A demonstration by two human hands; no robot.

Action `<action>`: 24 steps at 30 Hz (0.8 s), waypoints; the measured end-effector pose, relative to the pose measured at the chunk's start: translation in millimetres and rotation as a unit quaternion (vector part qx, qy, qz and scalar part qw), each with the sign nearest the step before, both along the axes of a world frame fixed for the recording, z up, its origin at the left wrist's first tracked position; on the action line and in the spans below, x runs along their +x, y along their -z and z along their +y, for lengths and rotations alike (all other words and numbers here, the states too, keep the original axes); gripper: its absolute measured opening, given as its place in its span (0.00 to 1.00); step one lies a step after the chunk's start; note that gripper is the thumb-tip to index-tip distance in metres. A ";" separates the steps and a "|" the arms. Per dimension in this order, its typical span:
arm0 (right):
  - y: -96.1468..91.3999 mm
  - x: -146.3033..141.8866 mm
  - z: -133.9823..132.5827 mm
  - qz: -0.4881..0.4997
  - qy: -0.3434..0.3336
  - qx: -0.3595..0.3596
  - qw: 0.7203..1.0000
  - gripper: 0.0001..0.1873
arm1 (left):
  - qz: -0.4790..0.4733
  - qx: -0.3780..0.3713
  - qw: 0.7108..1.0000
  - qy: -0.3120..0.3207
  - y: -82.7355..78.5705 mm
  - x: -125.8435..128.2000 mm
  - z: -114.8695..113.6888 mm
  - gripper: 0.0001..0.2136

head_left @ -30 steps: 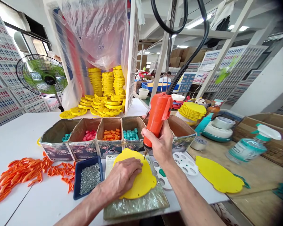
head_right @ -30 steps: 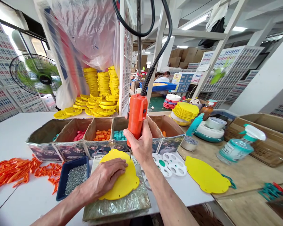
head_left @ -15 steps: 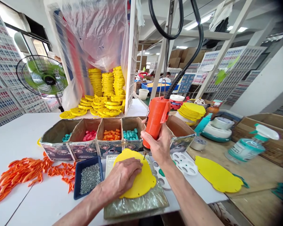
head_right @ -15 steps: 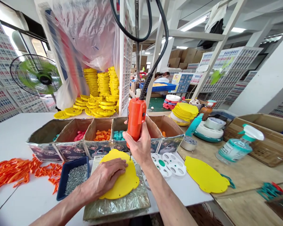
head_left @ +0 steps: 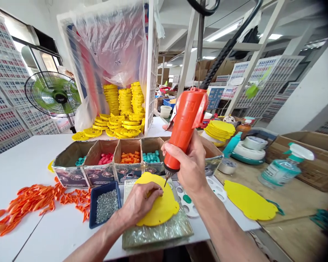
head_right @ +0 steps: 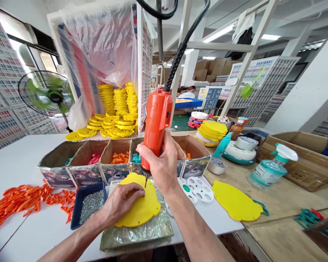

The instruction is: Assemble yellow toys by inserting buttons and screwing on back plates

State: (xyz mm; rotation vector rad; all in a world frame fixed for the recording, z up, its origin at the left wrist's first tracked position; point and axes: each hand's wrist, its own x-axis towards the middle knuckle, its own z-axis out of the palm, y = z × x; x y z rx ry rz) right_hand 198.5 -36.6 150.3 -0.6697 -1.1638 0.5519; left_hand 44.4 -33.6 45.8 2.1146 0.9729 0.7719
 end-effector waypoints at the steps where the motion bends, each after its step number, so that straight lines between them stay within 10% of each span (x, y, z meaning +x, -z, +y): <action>1: -0.4 -1.2 -0.8 -0.005 -0.002 0.002 1.000 0.17 | -0.001 -0.006 1.000 0.000 -1.6 -0.3 -1.0 0.08; 24: 12.5 -5.6 -4.4 -0.003 -0.032 -0.029 0.999 0.27 | -0.005 -0.007 1.000 -0.008 -1.2 0.8 -1.5 0.06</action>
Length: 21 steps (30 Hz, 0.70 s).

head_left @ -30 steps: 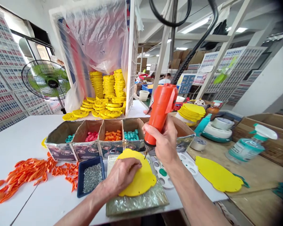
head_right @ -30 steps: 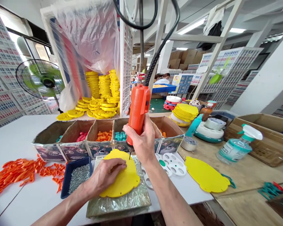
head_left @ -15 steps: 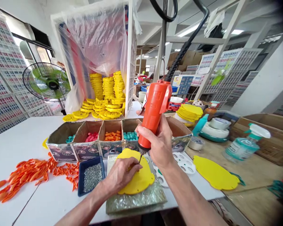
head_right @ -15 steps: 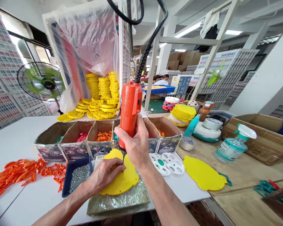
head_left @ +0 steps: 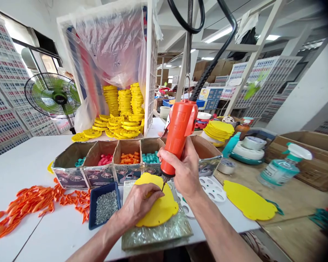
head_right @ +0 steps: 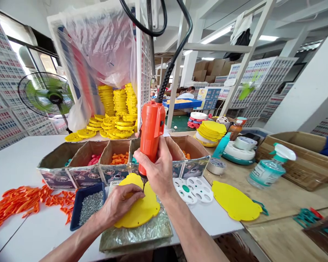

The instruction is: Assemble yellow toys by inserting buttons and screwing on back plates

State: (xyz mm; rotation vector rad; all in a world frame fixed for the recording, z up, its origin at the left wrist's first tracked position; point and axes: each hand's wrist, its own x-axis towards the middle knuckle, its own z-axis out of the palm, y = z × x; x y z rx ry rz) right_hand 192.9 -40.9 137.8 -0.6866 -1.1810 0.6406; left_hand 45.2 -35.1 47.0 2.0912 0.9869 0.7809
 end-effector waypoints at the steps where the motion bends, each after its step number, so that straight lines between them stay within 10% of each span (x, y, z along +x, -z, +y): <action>1: 0.8 0.1 -0.1 0.002 -0.001 0.000 1.000 0.26 | -0.001 0.003 1.000 0.001 0.3 0.3 0.2 0.06; 21: -5.2 -7.0 -3.7 0.024 -0.005 0.001 1.000 0.19 | 0.085 0.037 0.996 0.016 -12.6 1.9 -3.7 0.06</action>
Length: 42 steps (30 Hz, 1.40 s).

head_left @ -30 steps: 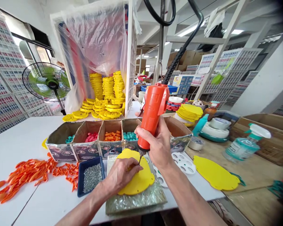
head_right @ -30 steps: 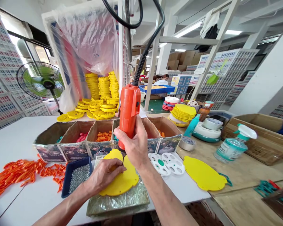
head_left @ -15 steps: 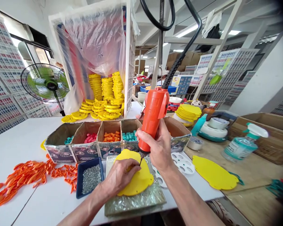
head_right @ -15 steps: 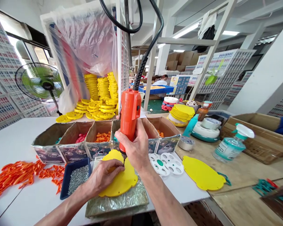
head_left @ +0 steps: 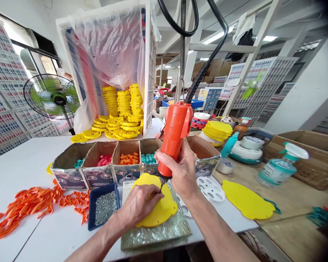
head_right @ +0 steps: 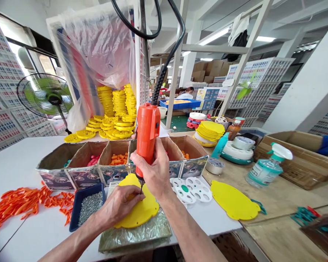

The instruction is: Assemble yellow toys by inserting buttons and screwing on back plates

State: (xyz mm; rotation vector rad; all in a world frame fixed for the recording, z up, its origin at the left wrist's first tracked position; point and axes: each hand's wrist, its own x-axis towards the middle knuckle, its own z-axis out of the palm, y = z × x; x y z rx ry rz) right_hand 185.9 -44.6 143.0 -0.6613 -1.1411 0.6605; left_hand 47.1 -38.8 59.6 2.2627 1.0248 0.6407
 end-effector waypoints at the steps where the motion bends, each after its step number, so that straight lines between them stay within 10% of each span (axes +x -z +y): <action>1: 0.0 0.5 -0.1 -0.001 0.002 0.000 1.000 0.19 | 0.001 -0.001 1.000 -0.001 -0.5 -0.1 -0.3 0.06; 42: 3.0 26.4 -8.7 -0.079 0.028 -0.006 0.996 0.22 | -0.063 0.004 0.998 0.001 -4.6 3.5 15.4 0.09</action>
